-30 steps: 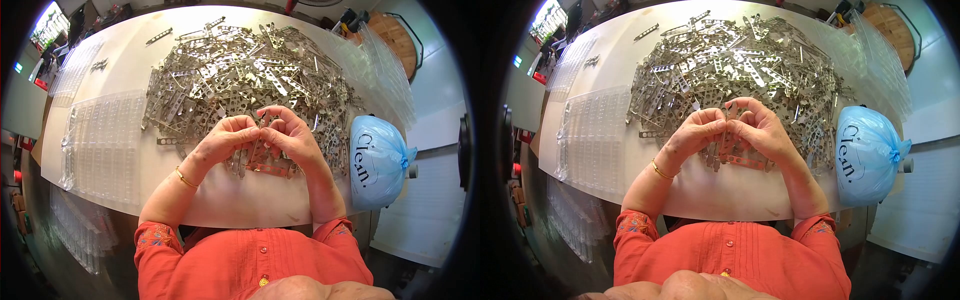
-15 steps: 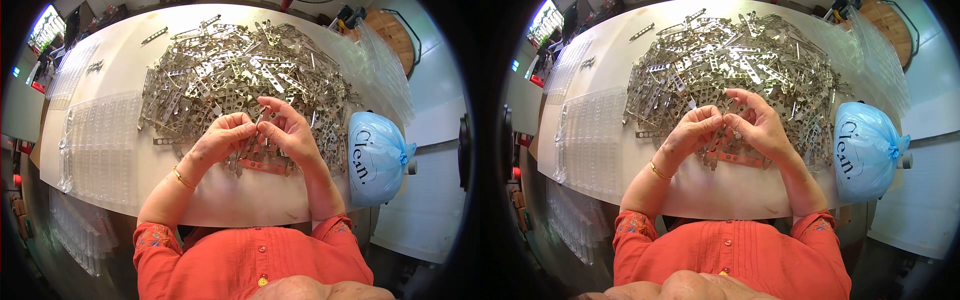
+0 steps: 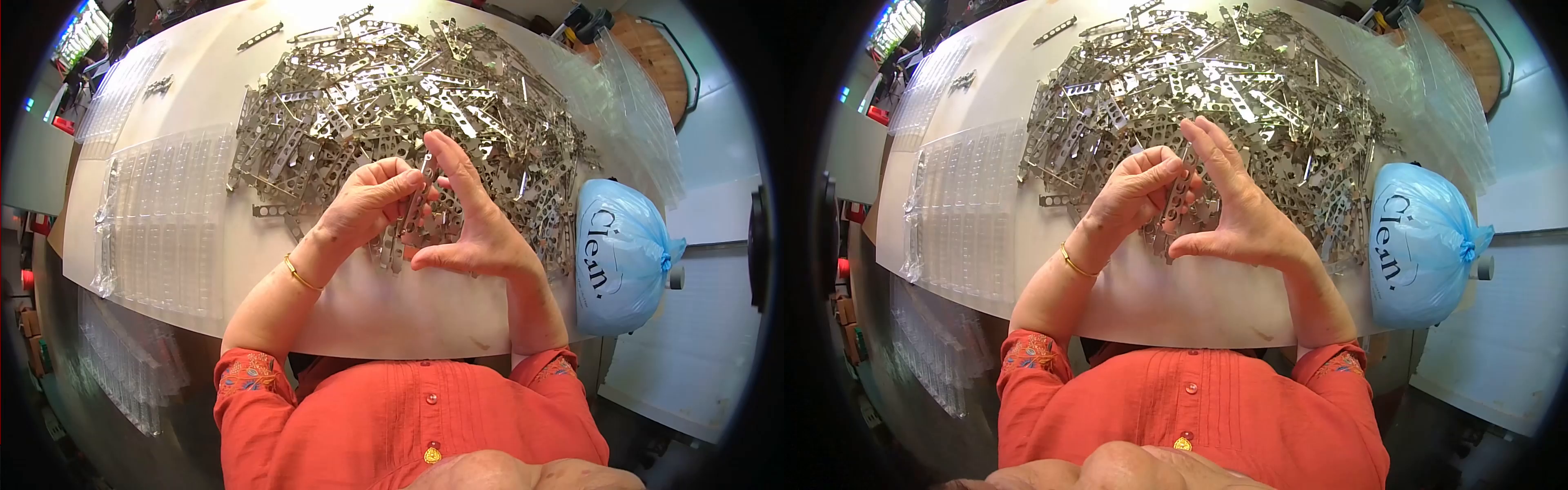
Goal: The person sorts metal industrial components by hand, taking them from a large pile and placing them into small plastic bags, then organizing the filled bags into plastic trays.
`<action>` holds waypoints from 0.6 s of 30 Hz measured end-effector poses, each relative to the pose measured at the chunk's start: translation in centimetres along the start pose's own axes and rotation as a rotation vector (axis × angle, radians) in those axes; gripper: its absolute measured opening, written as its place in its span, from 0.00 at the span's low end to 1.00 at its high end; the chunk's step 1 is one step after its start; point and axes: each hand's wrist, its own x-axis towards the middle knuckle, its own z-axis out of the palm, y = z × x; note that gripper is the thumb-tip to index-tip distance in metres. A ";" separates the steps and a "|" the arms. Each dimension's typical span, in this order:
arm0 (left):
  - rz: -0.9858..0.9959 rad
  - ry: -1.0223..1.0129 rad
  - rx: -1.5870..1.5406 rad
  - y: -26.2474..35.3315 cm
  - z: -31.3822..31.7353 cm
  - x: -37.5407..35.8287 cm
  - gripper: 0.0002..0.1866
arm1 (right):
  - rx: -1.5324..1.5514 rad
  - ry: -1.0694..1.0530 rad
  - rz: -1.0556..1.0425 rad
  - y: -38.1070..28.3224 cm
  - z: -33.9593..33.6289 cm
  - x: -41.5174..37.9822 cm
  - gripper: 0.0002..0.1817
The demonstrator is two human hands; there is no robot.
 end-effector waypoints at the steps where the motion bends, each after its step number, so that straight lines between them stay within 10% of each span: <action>1: -0.001 0.007 0.001 0.0 0.1 0.0 0.09 | -0.002 0.000 -0.002 0.0 0.1 0.0 0.71; 18: 0.002 -0.048 -0.018 -0.2 0.0 0.0 0.07 | 0.067 -0.014 0.049 -0.2 0.2 0.0 0.72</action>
